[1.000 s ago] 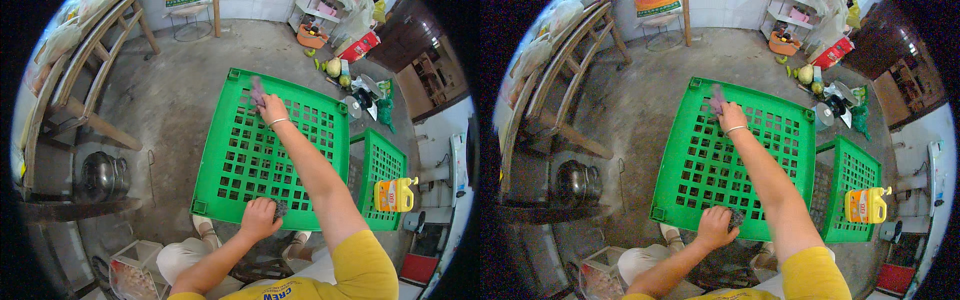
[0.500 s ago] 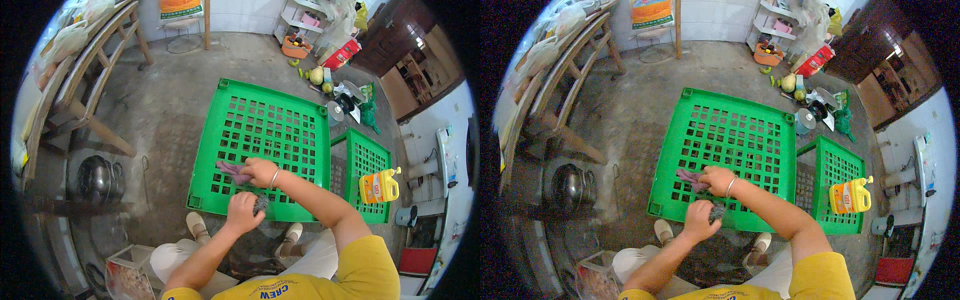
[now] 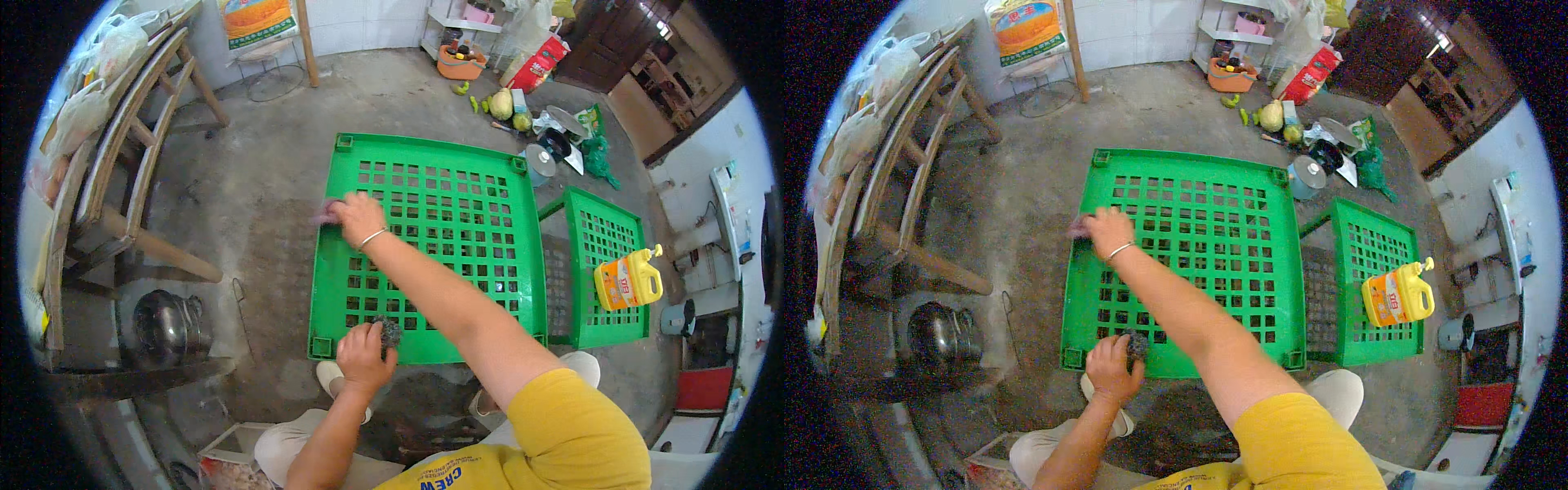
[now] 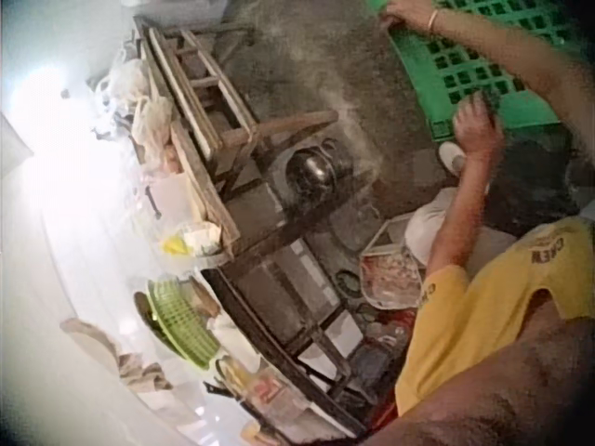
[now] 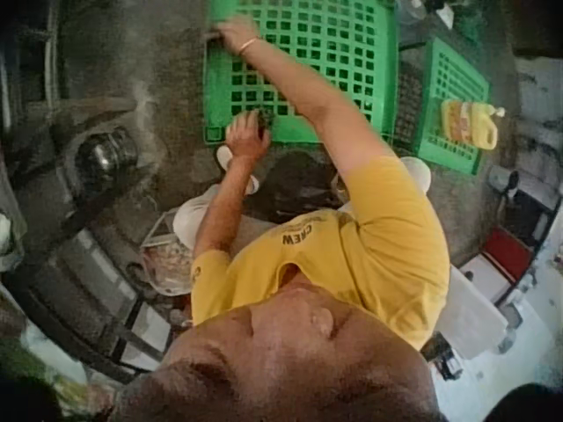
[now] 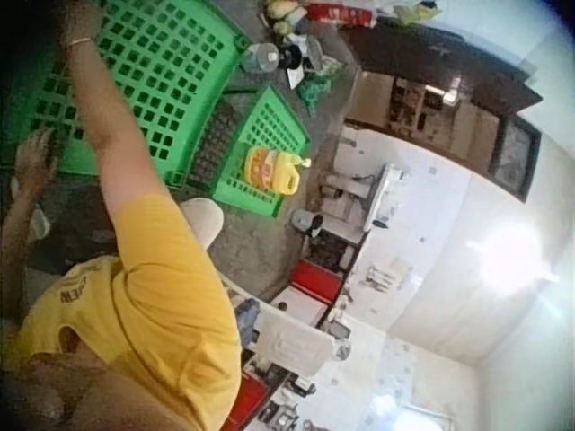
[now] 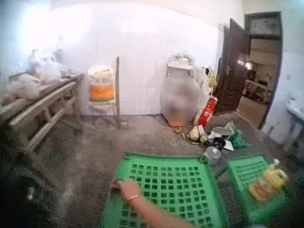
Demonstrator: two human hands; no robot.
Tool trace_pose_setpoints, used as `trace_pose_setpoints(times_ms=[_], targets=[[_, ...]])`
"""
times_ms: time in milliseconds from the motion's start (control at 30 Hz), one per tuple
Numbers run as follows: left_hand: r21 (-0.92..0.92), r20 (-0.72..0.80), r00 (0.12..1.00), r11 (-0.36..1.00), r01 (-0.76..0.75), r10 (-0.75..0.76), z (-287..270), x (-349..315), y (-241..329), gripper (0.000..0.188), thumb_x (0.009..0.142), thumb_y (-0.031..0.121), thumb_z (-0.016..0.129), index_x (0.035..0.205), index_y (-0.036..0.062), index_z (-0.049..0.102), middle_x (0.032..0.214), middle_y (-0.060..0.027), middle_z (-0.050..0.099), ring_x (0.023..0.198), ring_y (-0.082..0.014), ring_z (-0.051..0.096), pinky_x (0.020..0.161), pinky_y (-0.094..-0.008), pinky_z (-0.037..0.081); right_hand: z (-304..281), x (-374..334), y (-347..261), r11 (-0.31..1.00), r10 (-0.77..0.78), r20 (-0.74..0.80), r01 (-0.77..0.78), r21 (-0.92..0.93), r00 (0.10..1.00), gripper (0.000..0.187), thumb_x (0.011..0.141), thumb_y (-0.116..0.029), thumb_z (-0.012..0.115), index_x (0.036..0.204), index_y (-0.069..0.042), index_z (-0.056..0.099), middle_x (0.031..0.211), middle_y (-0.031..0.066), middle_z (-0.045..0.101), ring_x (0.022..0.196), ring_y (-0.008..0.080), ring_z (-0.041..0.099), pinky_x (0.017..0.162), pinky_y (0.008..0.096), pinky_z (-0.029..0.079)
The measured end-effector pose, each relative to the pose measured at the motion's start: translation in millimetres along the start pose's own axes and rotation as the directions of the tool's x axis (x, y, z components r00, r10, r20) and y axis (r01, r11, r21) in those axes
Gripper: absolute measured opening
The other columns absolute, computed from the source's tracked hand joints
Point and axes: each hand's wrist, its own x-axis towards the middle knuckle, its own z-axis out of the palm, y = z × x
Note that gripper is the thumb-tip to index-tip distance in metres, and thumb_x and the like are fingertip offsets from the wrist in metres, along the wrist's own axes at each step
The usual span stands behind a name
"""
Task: The person wipes the surfaces of two green plastic crates using a cloth and a cleaning agent, picking one up to clean its interior and underside.
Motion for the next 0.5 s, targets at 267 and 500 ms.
trace_pose_setpoints(times_ms=[267,500], targets=[[-0.003,-0.058,0.998,1.000,-0.028,0.028,2.2,0.3,0.1,0.045,0.066,0.021,0.064,0.107,0.0063,0.055,0.101,-0.0120,0.057,0.094,-0.0302,0.056,0.077,-0.0423,0.044,-97.3,-167.2,189.7,0.926,0.295,-0.040,-0.296,-0.234,0.955,0.028,0.069,-0.011,0.065,0.097,-0.013,0.062,0.093,0.0121,0.057,0.089,0.0312,0.056,0.076,0.0427,0.049],[-0.021,-0.079,0.997,1.000,0.010,-0.012,5.5,-1.2,-0.3,0.045,0.067,0.019,0.064,0.109,0.0067,0.055,0.105,-0.0124,0.056,0.099,-0.0309,0.054,0.083,-0.0430,0.043,-118.5,-232.2,178.7,0.784,0.580,-0.025,-0.567,-0.254,0.814,0.038,0.073,-0.007,0.059,0.111,-0.010,0.057,0.097,0.0211,0.056,0.089,0.0386,0.057,0.079,0.0451,0.048]])
